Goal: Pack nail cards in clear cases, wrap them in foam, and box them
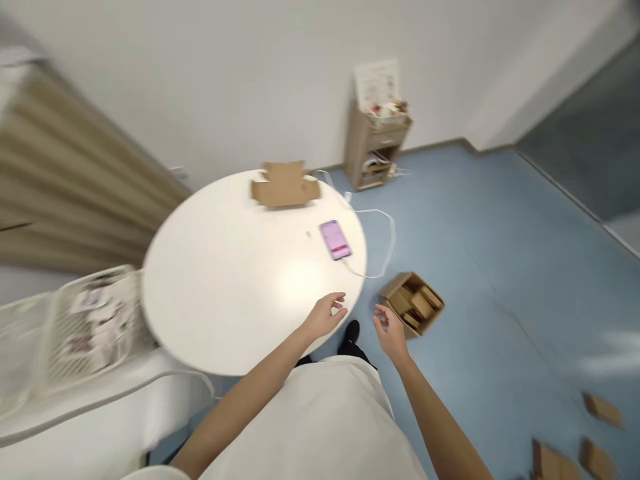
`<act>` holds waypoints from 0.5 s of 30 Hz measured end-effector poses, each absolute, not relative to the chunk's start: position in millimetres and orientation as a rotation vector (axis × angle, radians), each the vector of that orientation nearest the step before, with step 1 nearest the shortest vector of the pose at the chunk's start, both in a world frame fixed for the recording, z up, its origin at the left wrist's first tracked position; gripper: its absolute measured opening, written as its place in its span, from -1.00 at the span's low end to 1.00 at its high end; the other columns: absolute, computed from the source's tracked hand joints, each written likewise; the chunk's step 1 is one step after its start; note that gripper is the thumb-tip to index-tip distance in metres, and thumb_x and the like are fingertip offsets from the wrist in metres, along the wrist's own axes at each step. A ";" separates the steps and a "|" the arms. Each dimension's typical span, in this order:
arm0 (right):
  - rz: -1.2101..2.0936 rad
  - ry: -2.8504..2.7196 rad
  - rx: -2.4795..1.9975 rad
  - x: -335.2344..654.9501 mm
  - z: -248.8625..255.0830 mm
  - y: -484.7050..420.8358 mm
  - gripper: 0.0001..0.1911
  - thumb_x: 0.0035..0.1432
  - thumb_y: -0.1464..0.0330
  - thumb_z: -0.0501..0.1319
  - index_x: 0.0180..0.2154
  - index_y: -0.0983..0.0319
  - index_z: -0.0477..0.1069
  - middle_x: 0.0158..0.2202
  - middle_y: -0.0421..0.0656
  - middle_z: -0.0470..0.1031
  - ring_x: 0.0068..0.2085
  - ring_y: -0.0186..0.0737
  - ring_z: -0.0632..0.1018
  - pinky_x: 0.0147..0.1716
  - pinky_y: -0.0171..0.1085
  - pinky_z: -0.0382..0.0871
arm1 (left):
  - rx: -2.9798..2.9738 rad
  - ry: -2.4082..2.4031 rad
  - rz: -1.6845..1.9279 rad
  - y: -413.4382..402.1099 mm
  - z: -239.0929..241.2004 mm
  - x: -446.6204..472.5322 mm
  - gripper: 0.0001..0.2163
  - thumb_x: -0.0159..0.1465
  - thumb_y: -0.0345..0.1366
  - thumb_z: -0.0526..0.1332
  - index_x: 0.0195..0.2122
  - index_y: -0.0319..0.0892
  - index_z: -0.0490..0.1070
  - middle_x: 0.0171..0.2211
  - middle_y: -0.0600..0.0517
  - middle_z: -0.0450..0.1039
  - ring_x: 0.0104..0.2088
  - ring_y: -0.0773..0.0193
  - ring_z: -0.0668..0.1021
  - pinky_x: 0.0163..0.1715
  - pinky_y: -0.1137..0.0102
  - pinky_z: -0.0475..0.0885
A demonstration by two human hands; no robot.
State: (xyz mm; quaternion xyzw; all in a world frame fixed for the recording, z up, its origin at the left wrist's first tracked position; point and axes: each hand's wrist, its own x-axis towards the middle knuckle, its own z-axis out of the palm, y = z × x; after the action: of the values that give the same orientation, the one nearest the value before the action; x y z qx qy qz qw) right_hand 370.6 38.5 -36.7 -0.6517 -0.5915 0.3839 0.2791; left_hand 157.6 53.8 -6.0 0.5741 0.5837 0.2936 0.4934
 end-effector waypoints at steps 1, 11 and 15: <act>1.068 -1.695 -1.687 347.5 -34.2 43.1 -0.63 0.05 0.25 0.03 -0.11 0.27 0.32 -0.25 -0.04 0.44 -0.35 -0.23 0.48 -0.41 -0.25 0.39 | 1.344 1.478 0.760 39.9 -3.6 134.3 -0.63 0.13 -0.22 0.13 -0.02 -0.17 0.28 -0.11 -0.10 0.40 -0.21 0.24 0.51 -0.36 0.39 0.42; 1.195 -2.616 -0.712 122.0 9.2 37.9 -0.71 0.13 0.34 -0.02 -0.12 0.19 0.31 -0.23 -0.11 0.44 -0.30 -0.27 0.49 -0.26 -0.24 0.37 | 0.626 2.015 1.202 -97.4 -3.8 -29.3 -0.67 0.10 -0.23 0.14 -0.10 -0.18 0.32 -0.21 -0.05 0.42 -0.33 0.32 0.50 -0.29 0.38 0.41; 1.217 -2.994 -0.350 84.9 11.6 25.9 -0.67 0.12 0.37 0.00 -0.05 0.13 0.27 -0.16 -0.13 0.42 -0.25 -0.26 0.48 -0.25 -0.26 0.34 | 0.412 2.109 1.272 -129.2 -13.0 -46.3 -0.65 0.11 -0.20 0.13 -0.09 -0.20 0.29 -0.19 -0.07 0.39 -0.32 0.31 0.49 -0.27 0.34 0.42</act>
State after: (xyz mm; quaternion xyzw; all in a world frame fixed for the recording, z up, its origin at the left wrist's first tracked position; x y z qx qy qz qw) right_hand 84.9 25.9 11.6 -0.1075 -0.9196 0.3738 -0.0543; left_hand -46.3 -129.2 -13.0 0.1567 0.8010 0.4832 0.3168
